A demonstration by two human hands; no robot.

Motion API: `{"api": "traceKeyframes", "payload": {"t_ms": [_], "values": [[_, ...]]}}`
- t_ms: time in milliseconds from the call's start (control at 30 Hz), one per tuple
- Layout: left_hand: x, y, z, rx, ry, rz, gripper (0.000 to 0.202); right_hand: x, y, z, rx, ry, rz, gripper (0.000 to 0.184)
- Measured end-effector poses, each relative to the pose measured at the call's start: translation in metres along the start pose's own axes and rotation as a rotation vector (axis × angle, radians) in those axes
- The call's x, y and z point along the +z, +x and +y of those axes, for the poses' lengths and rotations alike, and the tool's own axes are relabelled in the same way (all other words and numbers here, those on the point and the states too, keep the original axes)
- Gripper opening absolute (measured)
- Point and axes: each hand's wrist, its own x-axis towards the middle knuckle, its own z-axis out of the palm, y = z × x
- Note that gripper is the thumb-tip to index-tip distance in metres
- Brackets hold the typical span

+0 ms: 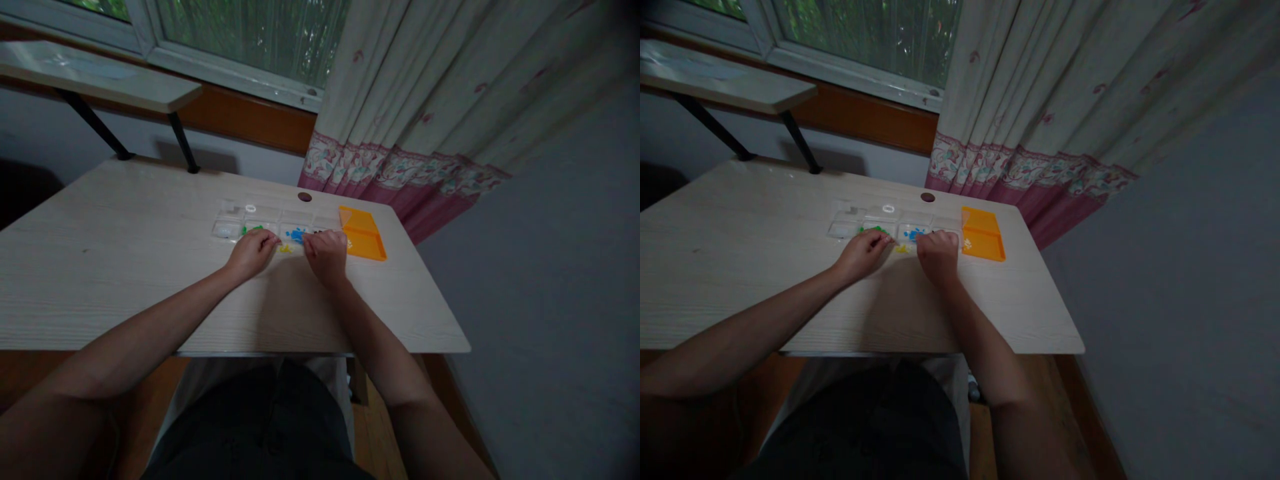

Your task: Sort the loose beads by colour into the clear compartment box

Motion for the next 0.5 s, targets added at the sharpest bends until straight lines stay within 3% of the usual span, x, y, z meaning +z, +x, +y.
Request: {"api": "traceKeyframes", "payload": {"t_ms": [233,367,500], "values": [[-0.002,0.001,-0.013,0.116,0.193,-0.051,0.029,-0.017,0.002,0.068,0.409,-0.102,0.088,0.033],[0.0,-0.001,-0.017,0.181,0.26,-0.126,0.025,-0.02,-0.005,0.095,0.598,-0.154,-0.015,0.032],[0.0,-0.002,-0.021,0.214,0.299,-0.148,0.025,-0.016,-0.009,0.101,0.648,-0.208,-0.149,0.031]]}}
